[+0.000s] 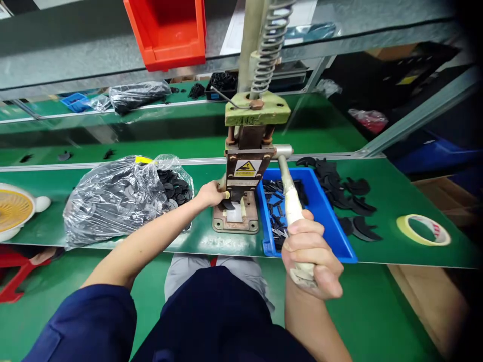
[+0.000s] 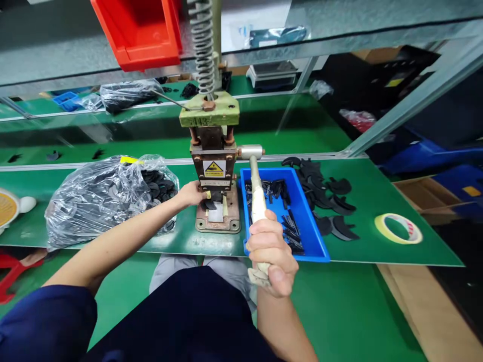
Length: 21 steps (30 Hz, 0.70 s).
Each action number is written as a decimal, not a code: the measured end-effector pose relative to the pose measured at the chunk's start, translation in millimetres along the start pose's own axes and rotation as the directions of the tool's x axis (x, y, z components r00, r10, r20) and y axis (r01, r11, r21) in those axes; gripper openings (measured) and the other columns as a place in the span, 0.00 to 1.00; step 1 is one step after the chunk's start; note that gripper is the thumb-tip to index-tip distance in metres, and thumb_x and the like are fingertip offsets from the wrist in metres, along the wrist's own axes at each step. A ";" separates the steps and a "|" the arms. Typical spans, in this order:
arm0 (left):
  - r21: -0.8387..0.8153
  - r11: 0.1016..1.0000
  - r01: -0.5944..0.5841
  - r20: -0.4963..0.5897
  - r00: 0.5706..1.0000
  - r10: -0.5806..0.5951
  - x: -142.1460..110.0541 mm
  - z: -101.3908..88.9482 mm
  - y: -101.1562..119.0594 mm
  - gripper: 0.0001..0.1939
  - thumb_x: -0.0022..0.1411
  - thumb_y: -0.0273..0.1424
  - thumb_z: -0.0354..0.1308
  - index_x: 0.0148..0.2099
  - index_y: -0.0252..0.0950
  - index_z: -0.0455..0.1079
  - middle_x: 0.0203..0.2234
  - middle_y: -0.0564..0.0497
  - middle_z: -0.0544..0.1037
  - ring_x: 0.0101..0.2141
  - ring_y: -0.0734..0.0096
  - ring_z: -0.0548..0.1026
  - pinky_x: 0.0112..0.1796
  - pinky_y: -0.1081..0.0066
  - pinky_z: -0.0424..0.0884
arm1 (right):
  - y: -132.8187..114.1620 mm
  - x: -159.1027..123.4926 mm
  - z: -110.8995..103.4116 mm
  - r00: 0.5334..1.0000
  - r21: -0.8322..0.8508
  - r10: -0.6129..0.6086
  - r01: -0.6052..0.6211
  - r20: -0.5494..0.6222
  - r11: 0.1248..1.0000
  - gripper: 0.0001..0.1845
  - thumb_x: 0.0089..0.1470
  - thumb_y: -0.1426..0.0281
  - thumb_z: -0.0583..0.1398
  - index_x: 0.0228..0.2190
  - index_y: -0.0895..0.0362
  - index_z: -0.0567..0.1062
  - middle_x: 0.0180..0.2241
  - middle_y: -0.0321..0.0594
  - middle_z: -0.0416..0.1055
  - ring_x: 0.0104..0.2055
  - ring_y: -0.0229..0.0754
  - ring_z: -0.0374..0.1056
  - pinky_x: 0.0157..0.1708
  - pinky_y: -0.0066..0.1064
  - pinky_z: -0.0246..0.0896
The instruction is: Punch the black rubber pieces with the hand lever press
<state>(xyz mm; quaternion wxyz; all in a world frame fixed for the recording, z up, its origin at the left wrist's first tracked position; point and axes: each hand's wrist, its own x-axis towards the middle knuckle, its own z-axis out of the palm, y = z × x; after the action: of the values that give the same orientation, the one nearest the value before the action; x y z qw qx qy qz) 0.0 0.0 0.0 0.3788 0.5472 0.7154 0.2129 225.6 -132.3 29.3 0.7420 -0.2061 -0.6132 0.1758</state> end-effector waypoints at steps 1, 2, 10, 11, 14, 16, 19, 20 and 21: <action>0.079 0.997 -0.016 -0.004 1.000 0.016 -3.1 -2.3 -4.5 0.15 0.47 0.34 0.69 0.36 0.32 0.74 0.31 0.44 0.80 0.35 0.60 0.78 0.33 0.72 0.70 | -1.1 0.6 0.3 1.000 -0.002 0.016 -0.016 0.004 1.000 0.17 0.52 0.67 0.47 0.23 0.51 0.74 0.20 0.36 0.67 0.34 0.48 0.64 0.55 0.58 0.52; 0.138 0.990 -0.022 -0.002 1.000 0.022 -5.4 -3.1 -9.8 0.17 0.49 0.37 0.68 0.38 0.32 0.74 0.32 0.44 0.79 0.35 0.61 0.77 0.33 0.72 0.70 | -2.1 1.2 0.5 1.000 -0.004 0.028 -0.028 0.003 1.000 0.17 0.52 0.67 0.47 0.23 0.51 0.74 0.20 0.36 0.67 0.34 0.48 0.64 0.55 0.58 0.51; -0.041 0.999 0.021 -0.005 1.000 -0.022 -11.7 17.6 -30.7 0.11 0.49 0.33 0.68 0.33 0.33 0.72 0.22 0.55 0.72 0.23 0.76 0.66 0.26 0.75 0.59 | -11.1 19.6 10.0 1.000 -0.015 -0.011 0.011 -0.025 1.000 0.18 0.53 0.66 0.46 0.21 0.52 0.72 0.19 0.36 0.64 0.32 0.45 0.63 0.53 0.52 0.54; -0.044 0.999 0.002 0.007 1.000 -0.001 -13.2 19.6 -29.5 0.09 0.49 0.31 0.67 0.30 0.33 0.71 0.20 0.56 0.70 0.22 0.77 0.65 0.26 0.75 0.58 | -13.3 24.3 11.6 1.000 -0.014 -0.004 0.003 -0.026 1.000 0.19 0.54 0.65 0.45 0.21 0.52 0.72 0.19 0.35 0.64 0.32 0.44 0.63 0.53 0.51 0.54; -0.025 0.996 -0.081 -0.006 0.997 0.081 -17.8 22.1 -26.7 0.11 0.47 0.28 0.68 0.27 0.35 0.67 0.18 0.58 0.66 0.21 0.78 0.61 0.26 0.75 0.55 | -20.0 42.5 16.4 1.000 0.012 0.007 -0.006 -0.027 1.000 0.23 0.57 0.61 0.44 0.21 0.51 0.72 0.18 0.36 0.63 0.31 0.44 0.63 0.52 0.49 0.55; -0.044 0.992 -0.115 -0.026 0.993 0.114 -19.3 22.3 -27.4 0.12 0.46 0.27 0.68 0.27 0.35 0.65 0.18 0.58 0.65 0.21 0.78 0.61 0.26 0.74 0.55 | -23.0 57.9 19.6 0.999 0.057 -0.017 0.019 -0.028 0.998 0.24 0.58 0.61 0.43 0.21 0.52 0.72 0.18 0.36 0.62 0.31 0.44 0.63 0.50 0.48 0.56; -0.217 0.970 -0.112 -0.108 0.990 0.090 -19.4 23.5 -30.3 0.15 0.44 0.24 0.69 0.31 0.36 0.65 0.20 0.59 0.66 0.22 0.79 0.63 0.27 0.76 0.58 | -24.9 85.0 24.7 0.998 0.132 -0.057 0.059 -0.017 0.990 0.27 0.60 0.61 0.42 0.22 0.54 0.73 0.18 0.38 0.62 0.30 0.44 0.64 0.44 0.46 0.58; -0.309 0.946 -0.097 -0.131 0.990 0.059 -19.7 24.0 -30.7 0.17 0.43 0.22 0.69 0.33 0.36 0.64 0.21 0.59 0.67 0.22 0.79 0.64 0.27 0.76 0.60 | -25.3 94.4 26.7 0.998 0.143 -0.065 0.066 -0.012 0.988 0.28 0.61 0.60 0.42 0.22 0.54 0.74 0.18 0.39 0.63 0.29 0.44 0.63 0.42 0.45 0.59; -0.409 0.910 -0.074 -0.133 0.991 0.020 -20.5 24.2 -30.6 0.20 0.42 0.20 0.69 0.36 0.36 0.64 0.22 0.59 0.68 0.22 0.79 0.66 0.27 0.77 0.62 | -25.7 103.5 29.0 0.998 0.142 -0.064 0.065 -0.011 0.988 0.28 0.62 0.58 0.42 0.23 0.54 0.75 0.19 0.39 0.63 0.27 0.43 0.63 0.40 0.45 0.60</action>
<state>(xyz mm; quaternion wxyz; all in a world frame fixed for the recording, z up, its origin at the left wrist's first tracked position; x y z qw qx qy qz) 2.0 -31.5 -30.7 0.4347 0.4575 0.6633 0.4022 216.6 -98.4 134.1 0.7622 -0.1335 -0.6030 0.1941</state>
